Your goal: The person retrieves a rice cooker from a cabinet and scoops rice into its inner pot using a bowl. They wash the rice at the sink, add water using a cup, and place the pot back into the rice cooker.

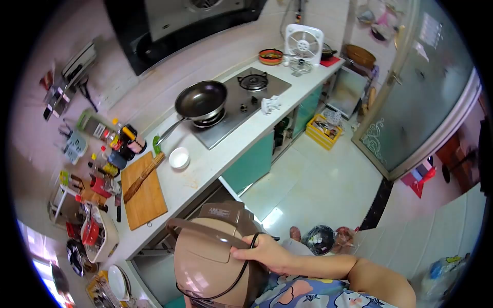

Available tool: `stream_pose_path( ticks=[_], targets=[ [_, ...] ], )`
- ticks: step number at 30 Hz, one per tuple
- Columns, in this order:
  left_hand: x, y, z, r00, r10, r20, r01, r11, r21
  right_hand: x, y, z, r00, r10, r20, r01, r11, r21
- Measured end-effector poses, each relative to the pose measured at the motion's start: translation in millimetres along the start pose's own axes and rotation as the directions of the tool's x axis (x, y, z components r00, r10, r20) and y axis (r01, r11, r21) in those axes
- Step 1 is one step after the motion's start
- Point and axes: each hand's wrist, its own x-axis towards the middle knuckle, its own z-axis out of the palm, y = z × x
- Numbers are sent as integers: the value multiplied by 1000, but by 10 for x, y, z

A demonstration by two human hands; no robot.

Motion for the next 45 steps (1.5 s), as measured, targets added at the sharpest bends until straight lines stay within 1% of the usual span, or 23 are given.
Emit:
stream_pose_path(
  ticks=[1,2,3,5,7,8,9,11,14,17,18,22,25,29,30,32,35,37,39,40,42,44,45],
  targets=[
    [-29,103,180,999,-52,-1,52,998,35,-72,-114,-99,999,-42,-12,43,996,76],
    [-88,158,411,999,-50,-1,49,995,91,-182,-269,-212,999,-40,-17,42,991,130],
    [-24,212,461,994,-107,36,101,985,142,-256,-393,-322,998,-52,-27,56,987,152],
    [-170,259,1127,991,-136,21,129,973,191,-407,-616,-629,997,-73,-37,79,978,192],
    [-99,240,1507,988,-155,1,149,954,260,-523,-811,-983,993,-95,-68,108,969,224],
    [-5,234,1680,940,-263,218,143,882,448,-564,-868,-1185,991,-104,-87,123,959,254],
    [87,136,1895,961,-228,158,143,895,422,-611,-941,-1367,988,-113,-108,139,949,283],
    [176,0,2413,961,-266,77,204,868,452,-733,-1137,-1687,979,-124,-161,168,939,299],
    [456,-273,3013,958,-275,85,197,842,503,-884,-1426,-2078,962,-121,-246,199,926,320],
    [659,-482,3545,926,-350,144,224,813,537,-1001,-1732,-2362,941,-121,-316,222,927,304],
    [623,-526,3778,921,-357,156,223,811,542,-1035,-1846,-2440,923,-100,-370,202,948,247],
    [849,-606,4280,925,-364,104,242,779,579,-1017,-2194,-2708,904,-94,-417,202,954,223],
    [1041,-645,4583,932,-350,95,238,787,570,-841,-2500,-2940,909,-102,-405,196,960,198],
    [1330,-737,5090,955,-277,101,213,885,414,-447,-3043,-3187,920,-115,-375,167,980,109],
    [1454,-748,5168,953,-273,133,202,897,393,-313,-3197,-3250,924,-125,-361,166,982,85],
    [1755,-765,5337,943,-259,209,176,920,351,-29,-3488,-3393,938,-135,-319,147,989,15],
    [1950,-782,5831,952,-211,222,140,945,297,403,-3964,-3595,947,-165,-274,138,984,-116],
    [2231,-905,6062,954,-149,261,103,978,180,676,-4359,-3737,958,-173,-228,125,970,-210],
    [2331,-1041,6400,965,-87,249,71,995,72,957,-4694,-4013,975,-170,-141,128,955,-268],
    [2341,-1095,6597,977,-79,200,75,997,31,1076,-4855,-4138,979,-170,-108,133,949,-287],
    [2467,-1239,6875,982,-43,184,46,999,-15,1361,-5131,-4465,982,-190,-20,173,927,-332],
    [2557,-1404,7266,986,64,152,-49,994,-98,1606,-5415,-4723,988,-153,-18,132,902,-412],
    [2629,-1490,7421,986,82,144,-65,991,-115,1717,-5550,-4873,991,-129,-17,108,886,-451]
  ],
)
